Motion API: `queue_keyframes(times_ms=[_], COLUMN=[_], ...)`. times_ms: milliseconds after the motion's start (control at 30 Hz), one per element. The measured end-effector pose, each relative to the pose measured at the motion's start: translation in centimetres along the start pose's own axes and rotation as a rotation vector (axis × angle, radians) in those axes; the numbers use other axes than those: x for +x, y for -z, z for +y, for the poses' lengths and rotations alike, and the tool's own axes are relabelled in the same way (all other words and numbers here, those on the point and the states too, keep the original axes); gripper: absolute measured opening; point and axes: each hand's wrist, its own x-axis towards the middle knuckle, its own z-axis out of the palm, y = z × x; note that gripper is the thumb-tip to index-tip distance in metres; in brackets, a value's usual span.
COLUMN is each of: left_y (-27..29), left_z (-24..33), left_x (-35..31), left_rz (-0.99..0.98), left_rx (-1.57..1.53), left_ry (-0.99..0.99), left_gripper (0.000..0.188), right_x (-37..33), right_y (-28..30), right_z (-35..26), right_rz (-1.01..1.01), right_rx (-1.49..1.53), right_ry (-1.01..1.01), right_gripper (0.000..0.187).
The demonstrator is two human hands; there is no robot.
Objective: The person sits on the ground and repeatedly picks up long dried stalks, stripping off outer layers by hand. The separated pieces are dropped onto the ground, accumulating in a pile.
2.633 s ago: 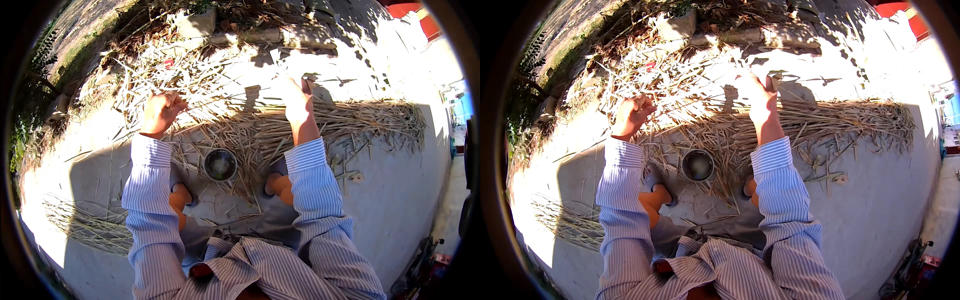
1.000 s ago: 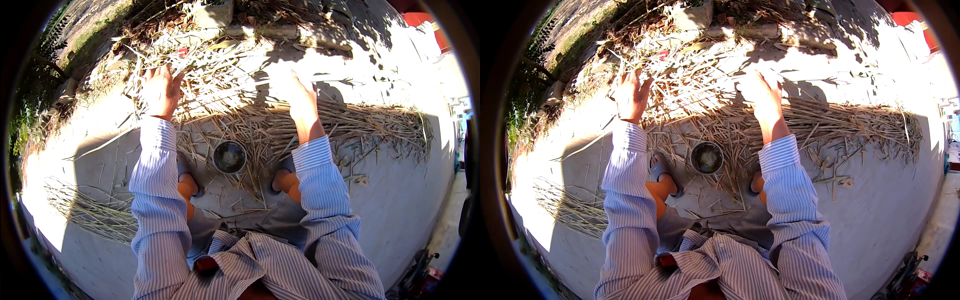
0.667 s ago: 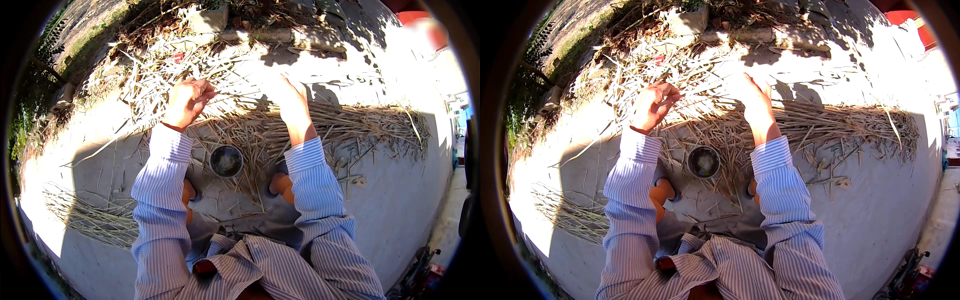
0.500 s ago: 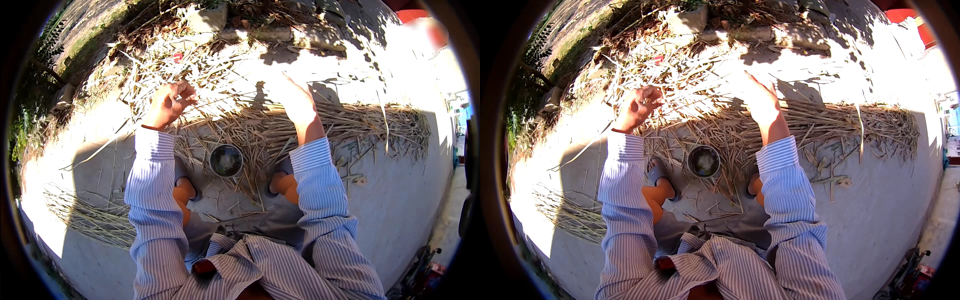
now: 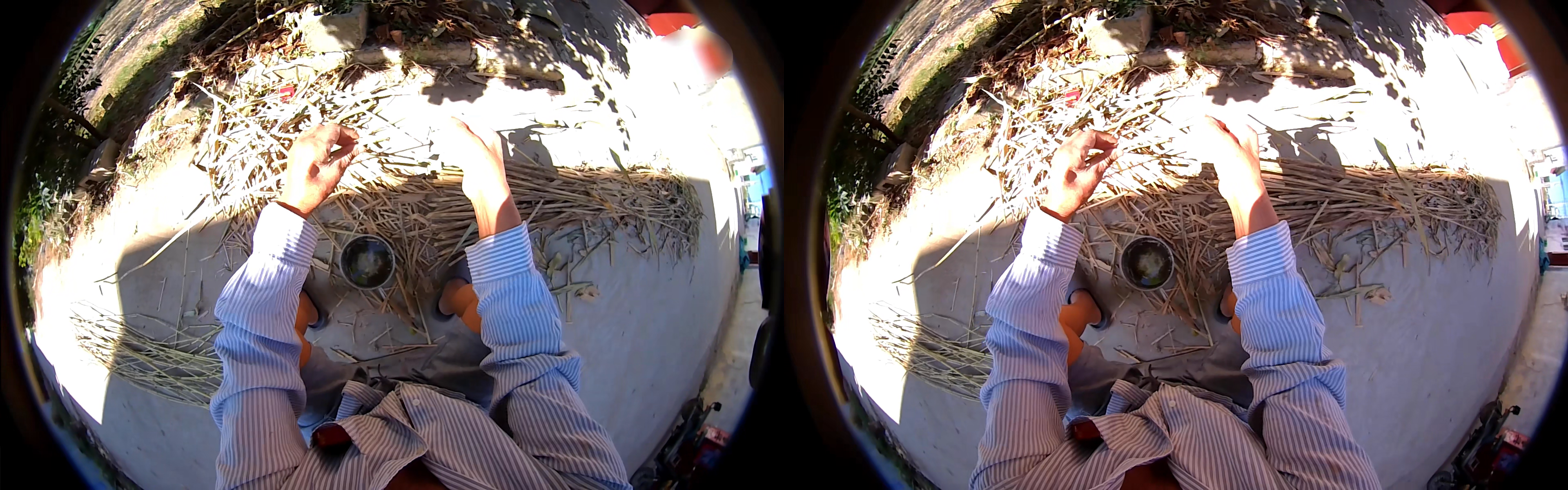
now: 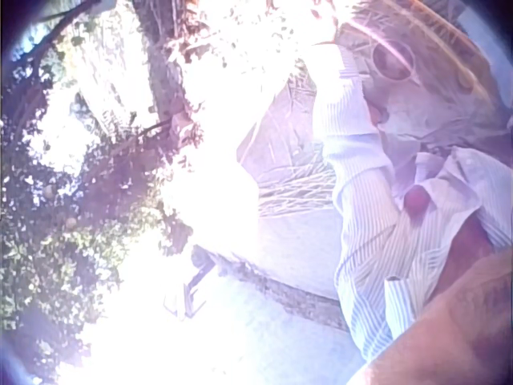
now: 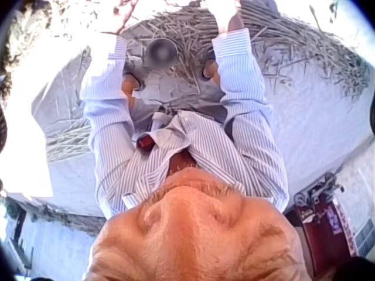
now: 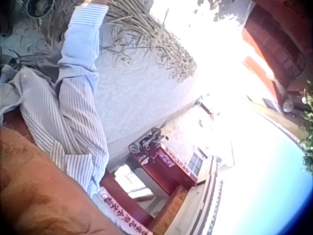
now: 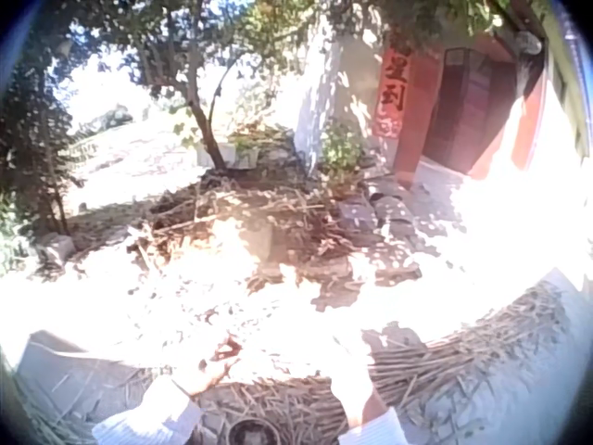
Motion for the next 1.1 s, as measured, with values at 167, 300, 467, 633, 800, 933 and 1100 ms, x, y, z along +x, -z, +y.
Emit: queue_keyframes(times_ms=[167,300,467,633,800,933,1100], left_y=[0.2,1.8,2.8,3.3,5.1,3.3,0.2], left_z=[-0.9,-1.6,-1.4,-1.2,0.4,0.8,1.3], left_x=[0.6,1.5,2.0,1.7,1.2,0.5,-0.9], left_rz=[0.043,0.103,0.078,-0.066,-0.287,-0.193,0.139], left_rx=[-0.030,-0.081,-0.041,0.103,0.117,0.032,0.358], left_ry=[0.110,0.086,0.030,0.085,0.225,0.063,-0.291], left_gripper=[0.018,0.013,0.015,0.021,0.023,0.030,0.018], right_x=[-0.3,-1.6,-0.3,1.2,1.2,0.3,0.2], right_y=[-0.8,-0.8,-0.2,-0.4,-2.6,-4.0,-3.8], right_z=[-0.1,1.4,0.6,2.2,1.8,1.0,1.2], right_rz=[0.018,-0.157,0.048,-0.108,-0.196,-0.085,-0.057], right_rx=[-0.043,-0.126,0.475,0.288,0.310,0.107,0.112], right_ry=[-0.075,-0.148,-0.467,-0.228,-0.068,0.031,0.051], right_gripper=[0.020,0.019,0.015,0.019,0.025,0.024,0.023])
